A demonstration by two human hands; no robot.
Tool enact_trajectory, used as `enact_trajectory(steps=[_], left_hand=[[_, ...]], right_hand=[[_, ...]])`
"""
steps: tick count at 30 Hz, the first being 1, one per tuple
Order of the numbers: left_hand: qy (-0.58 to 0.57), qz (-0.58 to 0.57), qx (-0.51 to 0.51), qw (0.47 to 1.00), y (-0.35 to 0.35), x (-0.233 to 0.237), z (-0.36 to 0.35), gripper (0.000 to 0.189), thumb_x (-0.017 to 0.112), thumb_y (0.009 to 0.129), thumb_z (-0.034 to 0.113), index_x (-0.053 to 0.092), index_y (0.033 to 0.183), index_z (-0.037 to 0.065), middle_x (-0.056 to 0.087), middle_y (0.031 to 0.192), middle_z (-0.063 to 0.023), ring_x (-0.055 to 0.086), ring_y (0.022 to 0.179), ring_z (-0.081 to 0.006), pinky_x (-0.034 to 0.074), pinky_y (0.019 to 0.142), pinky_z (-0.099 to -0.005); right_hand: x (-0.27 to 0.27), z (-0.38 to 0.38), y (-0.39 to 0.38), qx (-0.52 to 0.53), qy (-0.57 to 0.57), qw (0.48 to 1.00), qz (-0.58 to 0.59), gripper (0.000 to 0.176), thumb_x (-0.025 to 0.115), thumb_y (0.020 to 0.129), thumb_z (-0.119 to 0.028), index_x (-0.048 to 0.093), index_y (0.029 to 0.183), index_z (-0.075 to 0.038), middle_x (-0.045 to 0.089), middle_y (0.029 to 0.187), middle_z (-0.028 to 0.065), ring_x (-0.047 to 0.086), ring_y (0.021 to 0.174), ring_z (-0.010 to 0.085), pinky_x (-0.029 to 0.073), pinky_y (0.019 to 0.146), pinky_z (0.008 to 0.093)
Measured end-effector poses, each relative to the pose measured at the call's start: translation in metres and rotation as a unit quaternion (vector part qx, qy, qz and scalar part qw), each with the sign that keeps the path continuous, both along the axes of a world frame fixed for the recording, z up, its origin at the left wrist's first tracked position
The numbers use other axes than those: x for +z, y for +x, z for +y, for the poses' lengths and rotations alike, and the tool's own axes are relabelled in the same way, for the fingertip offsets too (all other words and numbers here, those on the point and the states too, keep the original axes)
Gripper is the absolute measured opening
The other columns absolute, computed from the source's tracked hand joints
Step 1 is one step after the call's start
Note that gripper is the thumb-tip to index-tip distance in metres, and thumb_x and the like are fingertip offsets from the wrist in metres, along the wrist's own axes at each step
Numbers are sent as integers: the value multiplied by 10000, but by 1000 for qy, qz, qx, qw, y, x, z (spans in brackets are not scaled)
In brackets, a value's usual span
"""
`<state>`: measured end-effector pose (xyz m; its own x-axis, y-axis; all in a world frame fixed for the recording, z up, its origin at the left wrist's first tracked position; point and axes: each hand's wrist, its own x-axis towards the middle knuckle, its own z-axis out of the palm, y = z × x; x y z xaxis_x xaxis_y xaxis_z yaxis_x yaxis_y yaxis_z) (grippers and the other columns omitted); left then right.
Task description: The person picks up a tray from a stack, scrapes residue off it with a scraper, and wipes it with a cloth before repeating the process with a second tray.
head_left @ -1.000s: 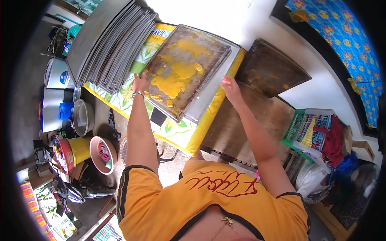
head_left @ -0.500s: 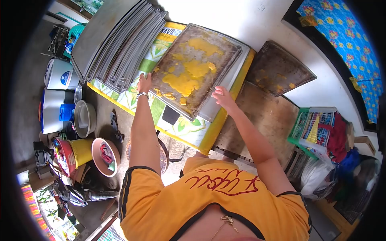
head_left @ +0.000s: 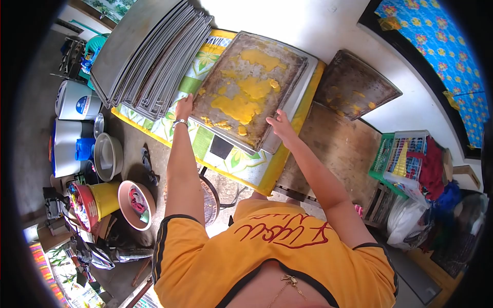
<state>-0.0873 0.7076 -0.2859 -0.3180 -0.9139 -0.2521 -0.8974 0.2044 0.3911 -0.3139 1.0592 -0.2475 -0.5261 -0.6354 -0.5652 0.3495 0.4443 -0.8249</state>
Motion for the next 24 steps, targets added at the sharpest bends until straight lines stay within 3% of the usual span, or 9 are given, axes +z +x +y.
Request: enact_trajectory(steps=[3,6,9,11,15,17,18,24], left_hand=[[4,46,21,999,1,2,11,630,404,899,577,686,1033,30,649,1055,-242,592,1037,-419,435,916,-468],[12,44,24,999,6,4,21,627,419,895,578,678,1045,28,648,1059,-241,597,1022,-424,443,896,-460],[4,100,9,995,6,28,51,622,436,894,575,682,1036,22,649,1041,-254,599,1015,-428,449,878,-450],[61,63,27,996,9,29,53,666,453,896,569,648,1055,-48,642,1034,-281,603,1017,-428,450,870,-440],[97,147,28,984,10,34,79,718,456,907,566,618,1054,-118,637,1070,-282,604,1051,-404,445,889,-419],[105,237,6,966,1,50,102,702,456,914,557,627,1045,-112,640,1063,-282,602,1067,-391,442,895,-408],[79,233,-3,969,-3,49,104,654,451,929,529,643,1050,-85,645,1045,-281,607,1068,-370,441,895,-394],[52,135,100,984,-12,48,113,700,357,941,569,651,1061,-53,641,1030,-284,588,1028,-435,429,903,-439]], right_hand=[[-6,1,-4,-32,14,999,-2,856,712,809,-353,235,1446,-39,321,1428,285,415,1278,312,359,1019,394],[-19,3,-11,-73,27,997,1,834,697,820,-379,246,1441,-53,449,1300,215,489,1162,280,393,969,389],[-12,10,-24,-93,19,992,-80,735,629,881,-383,255,1461,-132,493,1236,81,528,1051,215,450,831,385],[-31,16,-36,-96,-10,991,-91,635,577,918,-326,289,1447,-126,527,1151,36,547,953,175,448,796,367],[-23,32,-51,-56,-5,996,-63,469,507,956,-201,380,1401,-123,572,1027,-26,556,818,113,437,748,346],[-26,36,-55,-69,-23,995,-71,435,511,953,-188,419,1373,-123,578,1006,-25,555,821,114,435,746,343],[-25,38,-56,-75,-32,994,-74,418,512,952,-182,439,1359,-123,580,996,-25,555,823,114,435,745,341],[0,52,-57,-50,-72,995,-52,359,533,946,-179,506,1296,-105,597,991,-35,570,838,108,465,782,352]])
